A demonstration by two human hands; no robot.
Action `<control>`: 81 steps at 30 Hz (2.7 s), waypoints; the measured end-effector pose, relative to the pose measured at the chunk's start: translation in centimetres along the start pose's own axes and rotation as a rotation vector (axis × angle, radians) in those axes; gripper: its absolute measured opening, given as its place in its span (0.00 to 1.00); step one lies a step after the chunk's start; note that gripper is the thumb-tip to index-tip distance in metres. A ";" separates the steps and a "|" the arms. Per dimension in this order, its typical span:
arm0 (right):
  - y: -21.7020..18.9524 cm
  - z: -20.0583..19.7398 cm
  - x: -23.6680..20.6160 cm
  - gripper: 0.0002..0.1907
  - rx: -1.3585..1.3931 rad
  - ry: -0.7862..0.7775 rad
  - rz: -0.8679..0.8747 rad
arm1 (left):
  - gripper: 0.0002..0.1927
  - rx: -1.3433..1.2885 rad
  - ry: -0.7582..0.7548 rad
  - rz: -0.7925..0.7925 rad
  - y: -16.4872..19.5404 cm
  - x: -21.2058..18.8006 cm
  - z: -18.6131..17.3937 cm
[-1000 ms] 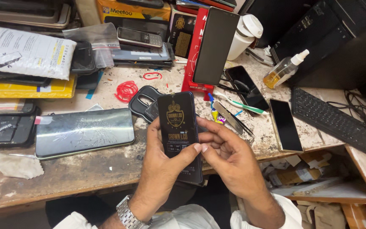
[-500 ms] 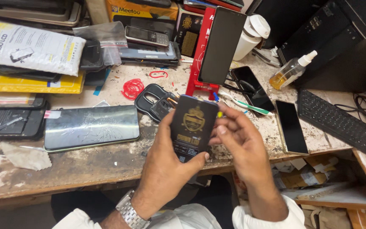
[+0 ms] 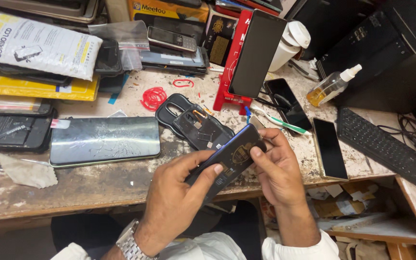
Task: The person aligns and fits a smartphone LCD assembly into a phone chassis, repeatedly checking edge fit and orientation. They handle the LCD and chassis by hand, rotating and pressing the parts to seat them, then separate them again to reposition.
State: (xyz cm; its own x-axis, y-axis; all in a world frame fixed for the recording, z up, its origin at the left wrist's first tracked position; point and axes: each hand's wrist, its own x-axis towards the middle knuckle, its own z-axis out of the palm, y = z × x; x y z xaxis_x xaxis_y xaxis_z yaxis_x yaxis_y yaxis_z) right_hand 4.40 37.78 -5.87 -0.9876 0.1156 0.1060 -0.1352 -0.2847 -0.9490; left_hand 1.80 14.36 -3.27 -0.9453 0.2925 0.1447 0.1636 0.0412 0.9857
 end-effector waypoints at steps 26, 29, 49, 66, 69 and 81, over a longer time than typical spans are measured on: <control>-3.5 0.0 1.6 0.15 -0.370 -0.325 -0.284 | 0.15 0.498 0.024 0.627 1.0 -0.1 -1.5; -4.6 1.3 0.9 0.14 -0.563 -0.336 -0.400 | 0.15 0.524 0.008 0.637 1.2 0.0 -1.6; -5.6 2.6 0.8 0.15 -1.043 -0.471 -0.667 | 0.13 0.504 -0.050 0.618 1.2 0.0 -1.9; -5.5 2.4 1.0 0.16 -1.085 -0.523 -0.679 | 0.13 0.517 -0.083 0.615 1.1 0.0 -1.9; -5.9 2.7 0.8 0.17 -1.156 -0.547 -0.691 | 0.13 0.523 -0.082 0.613 1.0 -0.1 -1.9; -6.3 3.2 0.7 0.18 -1.259 -0.616 -0.718 | 0.16 0.574 -0.092 0.652 0.7 -0.1 -2.0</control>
State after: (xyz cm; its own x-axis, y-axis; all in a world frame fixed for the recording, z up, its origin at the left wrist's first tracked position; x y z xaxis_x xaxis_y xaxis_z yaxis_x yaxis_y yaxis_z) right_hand 4.27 36.62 1.19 -0.6708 -0.6063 0.4271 -0.7312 0.6368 -0.2444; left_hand 1.50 12.43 -2.39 -0.5916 0.4999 0.6325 0.8039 0.3064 0.5098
